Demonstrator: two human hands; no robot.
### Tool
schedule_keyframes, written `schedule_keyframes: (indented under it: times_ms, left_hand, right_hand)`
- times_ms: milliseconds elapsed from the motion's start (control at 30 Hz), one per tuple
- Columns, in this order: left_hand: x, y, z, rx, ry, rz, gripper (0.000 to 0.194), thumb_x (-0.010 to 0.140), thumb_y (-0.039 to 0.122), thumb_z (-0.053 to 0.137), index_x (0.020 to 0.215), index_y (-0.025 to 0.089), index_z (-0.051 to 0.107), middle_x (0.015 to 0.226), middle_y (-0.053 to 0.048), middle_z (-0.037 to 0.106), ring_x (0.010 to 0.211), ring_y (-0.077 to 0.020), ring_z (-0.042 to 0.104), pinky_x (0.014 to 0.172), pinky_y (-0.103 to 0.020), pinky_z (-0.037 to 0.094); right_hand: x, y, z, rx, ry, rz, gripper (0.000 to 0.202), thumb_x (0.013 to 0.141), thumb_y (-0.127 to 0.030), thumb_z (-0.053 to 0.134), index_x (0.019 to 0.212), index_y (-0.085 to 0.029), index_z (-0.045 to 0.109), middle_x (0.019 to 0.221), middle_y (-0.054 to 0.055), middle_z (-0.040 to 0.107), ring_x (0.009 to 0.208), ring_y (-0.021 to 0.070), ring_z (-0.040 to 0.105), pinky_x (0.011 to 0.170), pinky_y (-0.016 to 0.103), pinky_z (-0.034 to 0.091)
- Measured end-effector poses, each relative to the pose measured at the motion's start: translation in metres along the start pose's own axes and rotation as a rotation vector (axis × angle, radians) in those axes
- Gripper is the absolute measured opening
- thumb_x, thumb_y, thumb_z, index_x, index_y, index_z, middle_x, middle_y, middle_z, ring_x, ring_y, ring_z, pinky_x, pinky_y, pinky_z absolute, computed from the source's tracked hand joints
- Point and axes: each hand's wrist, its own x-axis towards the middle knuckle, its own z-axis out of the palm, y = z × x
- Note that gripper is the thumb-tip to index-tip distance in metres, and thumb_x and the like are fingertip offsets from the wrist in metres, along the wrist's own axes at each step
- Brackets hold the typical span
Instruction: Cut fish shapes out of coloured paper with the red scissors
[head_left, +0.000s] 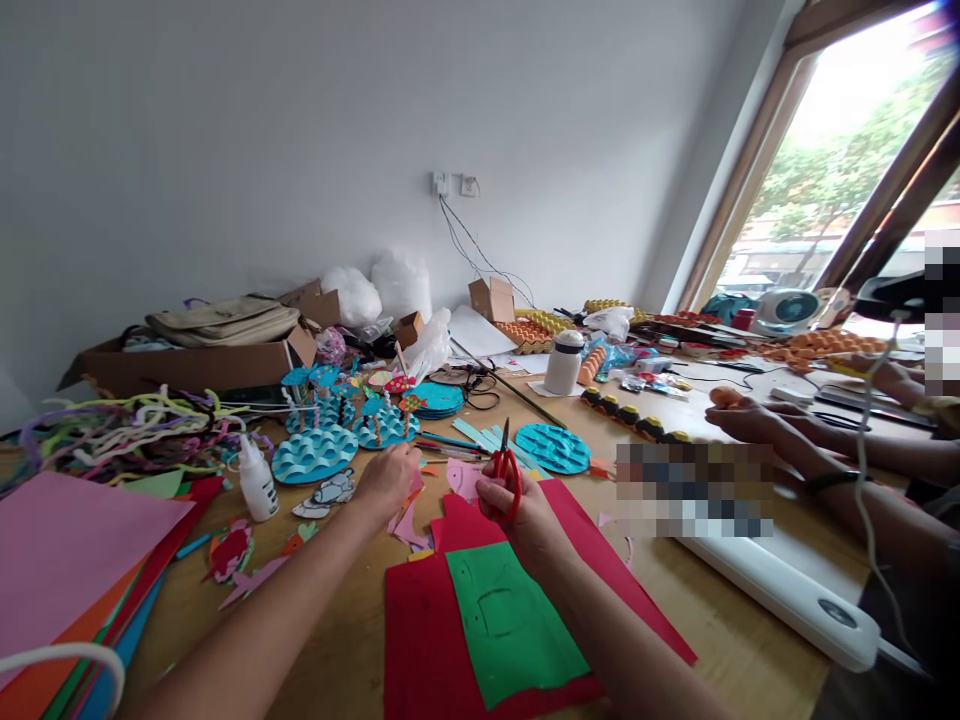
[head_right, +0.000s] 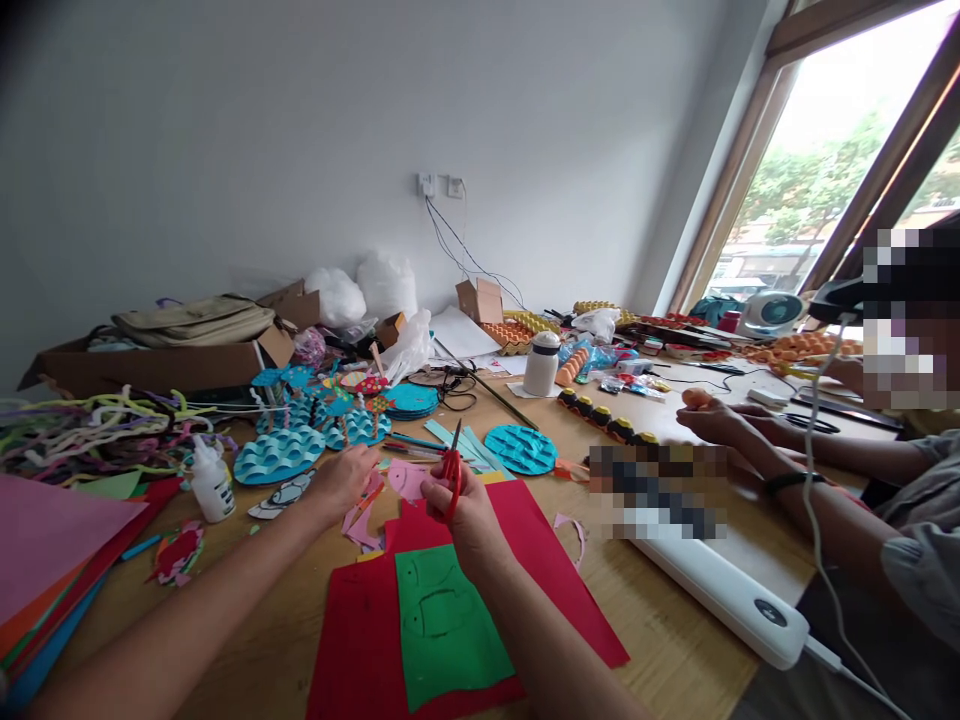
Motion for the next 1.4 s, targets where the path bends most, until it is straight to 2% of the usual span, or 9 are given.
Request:
schedule_keyframes:
  times_ms: [167,300,467,600,767,900,1067,1233,1400]
  left_hand:
    - [-0.009,0.000,-0.011,-0.324,0.057,-0.095,0.027,0.084,0.028,0.051,0.109,0.018,0.054,0.114,-0.008,0.057,0.096,-0.0211,0.057,0.080,-0.042,0.048]
    - [-0.048,0.023,-0.020,-0.696,0.036,-0.156,0.024,0.086,0.025,0.035,0.099,0.017,0.053,0.093,-0.007,0.062,0.085,-0.0191,0.061,0.069,-0.032,0.050]
    - [-0.093,0.057,-0.009,-1.042,-0.024,-0.168,0.032,0.077,0.038,0.048,0.104,0.020,0.049,0.089,-0.006,0.061,0.080,-0.0177,0.060,0.063,-0.026,0.048]
    - [-0.099,0.060,-0.016,-1.242,0.118,-0.206,0.028,0.075,0.037,0.053,0.097,0.020,0.058,0.084,-0.004,0.064,0.074,-0.0152,0.056,0.067,-0.026,0.044]
    - [-0.105,0.044,-0.042,-1.206,0.232,-0.226,0.010,0.063,0.024,0.065,0.070,0.018,0.064,0.057,0.004,0.058,0.054,-0.0119,0.046,0.055,-0.022,0.038]
    - [-0.113,0.039,-0.057,-1.156,0.245,-0.240,0.008,0.057,0.019,0.067,0.065,0.017,0.065,0.055,0.004,0.058,0.054,-0.0120,0.045,0.053,-0.022,0.036]
    - [-0.121,0.041,-0.059,-1.193,0.320,-0.237,0.019,0.065,0.029,0.062,0.081,0.019,0.064,0.064,0.003,0.059,0.059,-0.0133,0.048,0.057,-0.023,0.040]
    - [-0.122,0.037,-0.061,-1.194,0.428,-0.228,0.010,0.066,0.029,0.062,0.068,0.019,0.062,0.055,0.004,0.055,0.055,-0.0120,0.045,0.055,-0.022,0.039]
    - [-0.122,0.032,-0.066,-1.168,0.417,-0.261,0.010,0.063,0.026,0.063,0.070,0.019,0.064,0.059,0.003,0.060,0.053,-0.0117,0.047,0.055,-0.023,0.040]
  right_hand:
    - [-0.003,-0.002,0.003,-0.096,0.036,-0.062,0.030,0.057,-0.027,0.074,0.074,-0.018,0.051,0.054,-0.005,0.050,0.048,0.0099,0.043,0.047,0.022,0.032]
    - [-0.008,0.000,0.012,-0.127,0.085,-0.137,0.030,0.059,-0.028,0.073,0.074,-0.019,0.048,0.058,-0.006,0.050,0.051,0.0101,0.044,0.049,0.022,0.035]
    - [-0.021,0.003,0.034,-0.124,0.070,-0.179,0.028,0.062,-0.032,0.069,0.076,-0.020,0.048,0.064,-0.005,0.049,0.057,0.0104,0.045,0.054,0.022,0.038]
    - [-0.034,-0.004,0.052,-0.129,-0.031,-0.146,0.030,0.060,-0.031,0.071,0.074,-0.018,0.049,0.063,-0.004,0.049,0.056,0.0103,0.044,0.052,0.022,0.038]
    - [-0.040,-0.018,0.061,-0.156,-0.205,-0.068,0.026,0.061,-0.026,0.070,0.073,-0.018,0.048,0.064,-0.004,0.053,0.056,0.0099,0.046,0.052,0.022,0.037]
    - [-0.038,-0.018,0.069,-0.154,-0.291,0.007,0.022,0.057,-0.016,0.065,0.070,-0.018,0.047,0.058,-0.006,0.052,0.053,0.0097,0.048,0.051,0.022,0.035]
    - [-0.041,-0.011,0.088,-0.048,-0.243,0.047,0.026,0.057,-0.019,0.065,0.073,-0.018,0.045,0.055,-0.007,0.052,0.049,0.0084,0.045,0.048,0.021,0.032]
    - [-0.046,-0.013,0.098,-0.022,-0.238,0.036,0.028,0.059,-0.024,0.068,0.073,-0.019,0.044,0.058,-0.006,0.052,0.050,0.0080,0.043,0.048,0.021,0.033]
    - [-0.042,-0.023,0.098,-0.069,-0.219,-0.050,0.026,0.061,-0.025,0.068,0.073,-0.018,0.046,0.062,-0.005,0.051,0.051,0.0084,0.043,0.047,0.020,0.032]
